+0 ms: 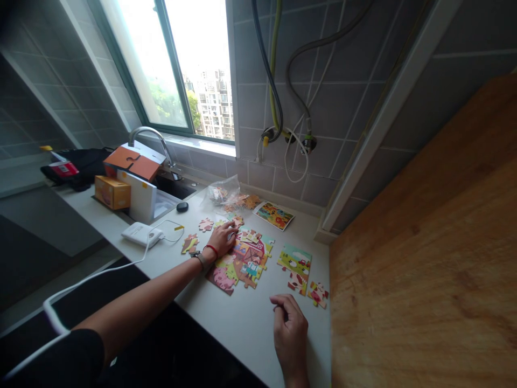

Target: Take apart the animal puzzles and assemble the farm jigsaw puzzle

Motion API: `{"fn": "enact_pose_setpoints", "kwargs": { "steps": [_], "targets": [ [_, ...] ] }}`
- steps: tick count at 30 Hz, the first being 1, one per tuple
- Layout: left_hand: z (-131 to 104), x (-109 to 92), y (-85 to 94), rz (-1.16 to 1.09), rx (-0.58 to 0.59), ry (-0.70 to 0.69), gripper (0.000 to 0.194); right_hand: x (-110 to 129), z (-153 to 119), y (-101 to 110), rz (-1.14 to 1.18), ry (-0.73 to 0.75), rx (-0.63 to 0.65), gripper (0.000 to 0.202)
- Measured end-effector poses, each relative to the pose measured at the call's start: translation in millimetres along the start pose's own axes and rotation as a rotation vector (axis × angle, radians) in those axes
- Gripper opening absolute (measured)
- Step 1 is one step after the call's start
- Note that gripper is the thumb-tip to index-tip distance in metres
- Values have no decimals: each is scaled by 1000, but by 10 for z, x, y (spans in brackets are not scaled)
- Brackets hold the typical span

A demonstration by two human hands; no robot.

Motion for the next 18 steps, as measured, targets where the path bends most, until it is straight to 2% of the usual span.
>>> {"fn": "enact_pose_setpoints", "kwargs": {
  "steps": [18],
  "targets": [
    [1, 68, -54, -33, -58, 51, 27, 23, 1, -10, 20, -33, 9, 23]
  ]
}}
Point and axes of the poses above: each hand's wrist, its own z-axis towards the middle knuckle, its own y-axis out of the back of the hand, x = y × z, the point moved 2 cm from there along z, towards the middle knuckle, and after that the axes turned 5 degrees about y, right-handed, at the moved point
